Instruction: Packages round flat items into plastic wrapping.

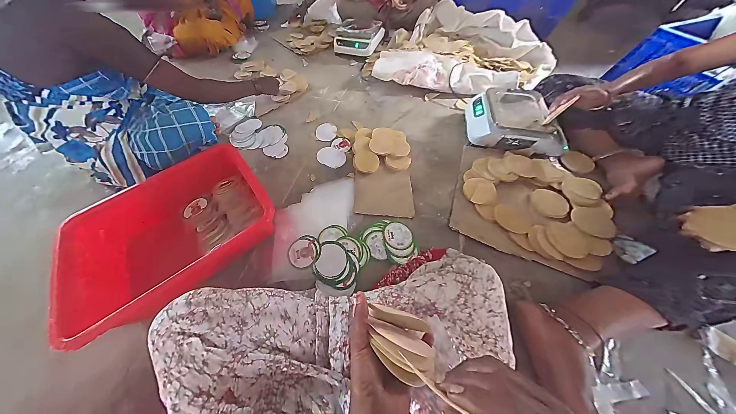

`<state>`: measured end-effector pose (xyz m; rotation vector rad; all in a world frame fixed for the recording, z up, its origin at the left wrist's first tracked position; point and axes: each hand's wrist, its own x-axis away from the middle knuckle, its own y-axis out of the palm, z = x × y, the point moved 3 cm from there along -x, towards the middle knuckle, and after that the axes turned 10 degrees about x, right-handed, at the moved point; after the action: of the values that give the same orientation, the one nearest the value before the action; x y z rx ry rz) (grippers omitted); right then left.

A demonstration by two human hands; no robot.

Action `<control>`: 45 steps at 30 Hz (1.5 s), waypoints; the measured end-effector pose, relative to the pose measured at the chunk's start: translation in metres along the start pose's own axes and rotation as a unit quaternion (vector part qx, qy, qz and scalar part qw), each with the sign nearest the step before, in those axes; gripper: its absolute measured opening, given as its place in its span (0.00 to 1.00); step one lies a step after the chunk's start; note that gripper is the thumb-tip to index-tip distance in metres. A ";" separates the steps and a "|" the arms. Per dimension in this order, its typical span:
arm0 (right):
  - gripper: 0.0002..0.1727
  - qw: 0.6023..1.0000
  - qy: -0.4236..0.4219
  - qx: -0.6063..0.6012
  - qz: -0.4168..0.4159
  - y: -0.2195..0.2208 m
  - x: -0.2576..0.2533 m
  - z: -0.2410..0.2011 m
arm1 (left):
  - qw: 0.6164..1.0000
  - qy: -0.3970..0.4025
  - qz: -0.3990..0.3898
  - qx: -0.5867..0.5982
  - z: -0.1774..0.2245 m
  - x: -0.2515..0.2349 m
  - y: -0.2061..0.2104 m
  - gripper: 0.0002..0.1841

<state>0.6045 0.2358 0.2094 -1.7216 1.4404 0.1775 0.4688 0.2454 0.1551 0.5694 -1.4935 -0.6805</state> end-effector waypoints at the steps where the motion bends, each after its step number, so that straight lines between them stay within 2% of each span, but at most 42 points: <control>1: 0.05 1.000 -0.004 -0.004 -0.006 0.001 0.000 0.000 | 1.000 -0.006 -0.002 -0.003 0.000 -0.001 0.000 0.25; 5: 0.05 0.998 -0.004 0.046 -0.032 0.008 -0.003 0.003 | 1.000 -0.017 -0.006 -0.002 -0.001 -0.004 -0.003 0.25; 7: 0.08 0.993 0.030 0.102 -0.050 0.014 -0.004 0.006 | 1.000 -0.012 -0.005 0.000 -0.001 -0.005 -0.003 0.25; 10: 0.22 0.983 0.067 0.159 -0.059 0.020 -0.006 0.010 | 1.000 0.001 -0.016 0.003 0.000 -0.002 0.002 0.24; 12: 0.28 0.983 0.039 0.175 -0.040 0.019 -0.009 0.006 | 1.000 -0.007 -0.022 -0.003 0.002 0.000 0.003 0.25; 14: 0.28 0.981 0.000 0.190 -0.041 0.023 -0.008 0.000 | 0.999 -0.021 -0.031 0.001 0.002 -0.002 0.000 0.27; 16: 0.32 0.974 -0.018 0.201 -0.099 0.033 -0.005 -0.002 | 0.998 -0.017 -0.060 0.001 0.001 -0.002 -0.001 0.27; 18: 0.41 0.963 -0.013 0.200 -0.181 0.043 -0.004 0.000 | 0.994 -0.027 -0.107 0.015 0.000 -0.002 -0.002 0.29; 19: 0.42 0.963 0.000 0.194 -0.186 0.044 -0.003 0.002 | 0.994 -0.026 -0.104 0.013 0.000 -0.002 -0.002 0.30; 21: 0.44 0.971 0.026 0.190 -0.144 0.039 -0.003 0.006 | 0.996 -0.018 -0.084 0.008 0.001 -0.003 -0.002 0.32; 24: 0.53 0.975 0.057 0.175 -0.127 0.031 -0.012 0.010 | 0.996 -0.025 -0.084 -0.006 0.001 0.001 0.000 0.37; 25: 0.52 0.976 0.070 0.157 -0.137 0.031 -0.013 0.012 | 0.996 -0.020 -0.086 -0.013 0.000 0.001 0.000 0.38; 26: 0.45 0.976 0.081 0.144 -0.142 0.030 -0.013 0.015 | 0.997 -0.008 -0.071 -0.032 -0.001 0.001 0.002 0.37; 28: 0.23 0.979 0.100 0.136 -0.115 0.025 -0.012 0.016 | 0.997 0.000 -0.027 -0.076 -0.004 0.000 0.003 0.38; 30: 0.15 0.980 0.126 0.138 -0.068 0.016 -0.013 0.019 | 0.988 -0.017 -0.031 -0.152 -0.007 0.004 0.001 0.41; 32: 0.14 0.979 0.172 0.108 -0.018 0.006 -0.014 0.031 | 0.970 -0.035 -0.106 -0.215 -0.009 0.007 -0.006 0.35; 34: 0.11 0.971 0.236 0.021 0.017 0.002 -0.011 0.046 | 0.950 0.009 -0.152 -0.273 -0.010 0.007 -0.010 0.22; 36: 0.10 0.953 0.293 -0.071 0.010 0.004 -0.007 0.054 | 0.927 0.074 -0.196 -0.311 -0.009 0.003 -0.015 0.24; 39: 0.20 0.939 0.323 -0.117 -0.034 0.012 0.004 0.061 | 0.891 0.119 -0.239 -0.367 -0.007 -0.007 -0.021 0.22; 42: 0.13 0.937 0.330 -0.113 -0.028 0.018 0.011 0.069 | 0.814 0.215 -0.266 -0.470 -0.008 -0.012 -0.023 0.17; 45: 0.14 0.955 0.283 -0.084 -0.022 0.020 0.015 0.069 | 0.738 0.345 -0.298 -0.497 -0.004 -0.021 -0.027 0.11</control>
<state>0.6197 0.2724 0.1474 -2.0451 1.8328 -0.2480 0.4725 0.2410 0.1210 0.3567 -0.0831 -1.4339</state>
